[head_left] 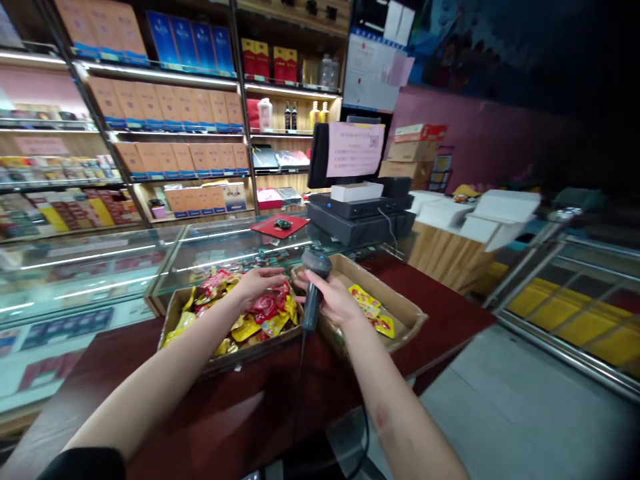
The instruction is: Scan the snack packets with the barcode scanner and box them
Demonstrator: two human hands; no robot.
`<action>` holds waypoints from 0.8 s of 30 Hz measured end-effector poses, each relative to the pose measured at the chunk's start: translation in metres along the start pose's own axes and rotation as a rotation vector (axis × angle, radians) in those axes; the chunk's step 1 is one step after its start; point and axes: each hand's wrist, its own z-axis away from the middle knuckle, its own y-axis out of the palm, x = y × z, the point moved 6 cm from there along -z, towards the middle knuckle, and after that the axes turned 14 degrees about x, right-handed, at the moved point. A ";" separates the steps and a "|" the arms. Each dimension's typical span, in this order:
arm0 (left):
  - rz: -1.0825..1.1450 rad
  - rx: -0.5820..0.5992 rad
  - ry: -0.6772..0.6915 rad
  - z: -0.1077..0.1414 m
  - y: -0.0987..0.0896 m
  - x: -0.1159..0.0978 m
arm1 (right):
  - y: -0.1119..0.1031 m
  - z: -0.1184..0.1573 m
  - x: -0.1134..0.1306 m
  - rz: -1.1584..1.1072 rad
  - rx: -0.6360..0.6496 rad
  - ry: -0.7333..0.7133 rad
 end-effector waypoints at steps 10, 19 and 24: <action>-0.502 -0.262 0.059 0.105 -0.107 -0.014 | 0.083 -0.030 -0.091 0.113 0.153 0.171; -0.984 -0.402 0.121 0.147 -0.107 0.012 | 0.108 -0.021 -0.130 0.206 0.192 0.271; -1.194 -0.274 0.024 0.141 -0.095 0.023 | 0.113 -0.019 -0.140 0.211 0.253 0.293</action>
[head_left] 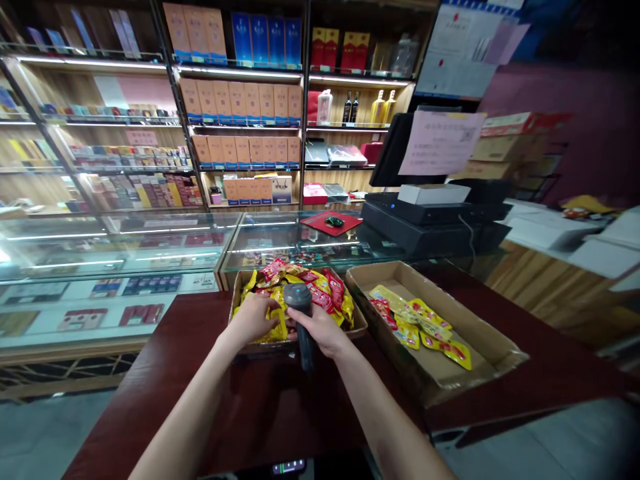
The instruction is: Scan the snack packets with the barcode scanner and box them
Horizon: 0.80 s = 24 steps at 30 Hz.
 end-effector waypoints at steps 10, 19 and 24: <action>0.574 -0.052 0.042 -0.020 -0.021 0.004 | -0.022 0.007 0.016 -0.042 -0.087 -0.070; 1.222 -0.227 -0.055 -0.037 -0.002 0.001 | -0.047 0.023 0.026 -0.227 -0.119 -0.114; 1.378 -0.266 -0.067 -0.040 0.012 0.002 | -0.049 0.030 0.023 -0.284 -0.119 -0.117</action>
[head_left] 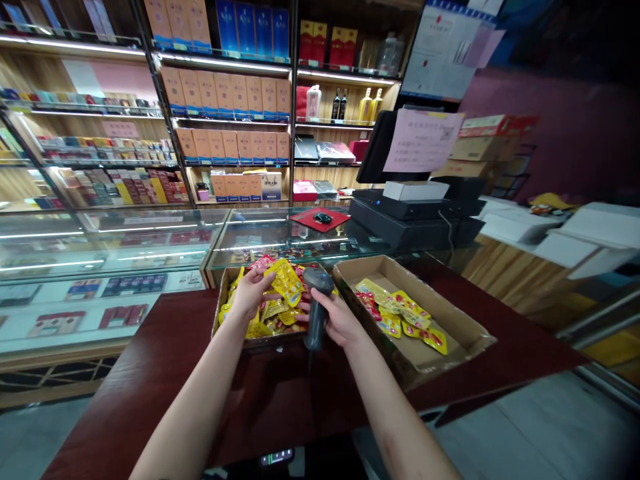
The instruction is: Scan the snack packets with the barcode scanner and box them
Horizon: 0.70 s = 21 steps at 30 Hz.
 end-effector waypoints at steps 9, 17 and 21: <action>0.055 0.144 -0.013 0.004 0.024 0.012 | 0.003 0.000 -0.004 -0.046 -0.007 -0.024; 0.057 0.211 -0.184 -0.008 0.021 0.018 | 0.010 0.004 -0.006 0.005 0.079 -0.033; -0.056 0.226 -0.229 -0.024 0.008 0.008 | 0.005 0.007 -0.008 0.098 0.049 -0.024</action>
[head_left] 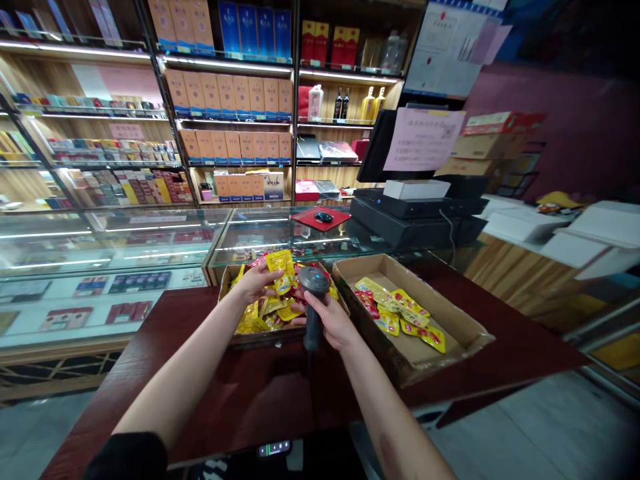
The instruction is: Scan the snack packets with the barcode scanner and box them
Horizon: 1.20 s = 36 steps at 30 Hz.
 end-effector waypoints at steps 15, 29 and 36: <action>-0.133 -0.050 -0.114 -0.023 -0.006 -0.003 | 0.038 0.017 -0.028 0.160 0.073 0.053; -0.176 -0.041 -0.100 -0.016 -0.005 -0.006 | 0.050 0.024 -0.031 0.154 0.090 0.026; -0.187 -0.050 -0.101 -0.016 -0.008 -0.005 | 0.051 0.023 -0.031 0.156 0.088 0.037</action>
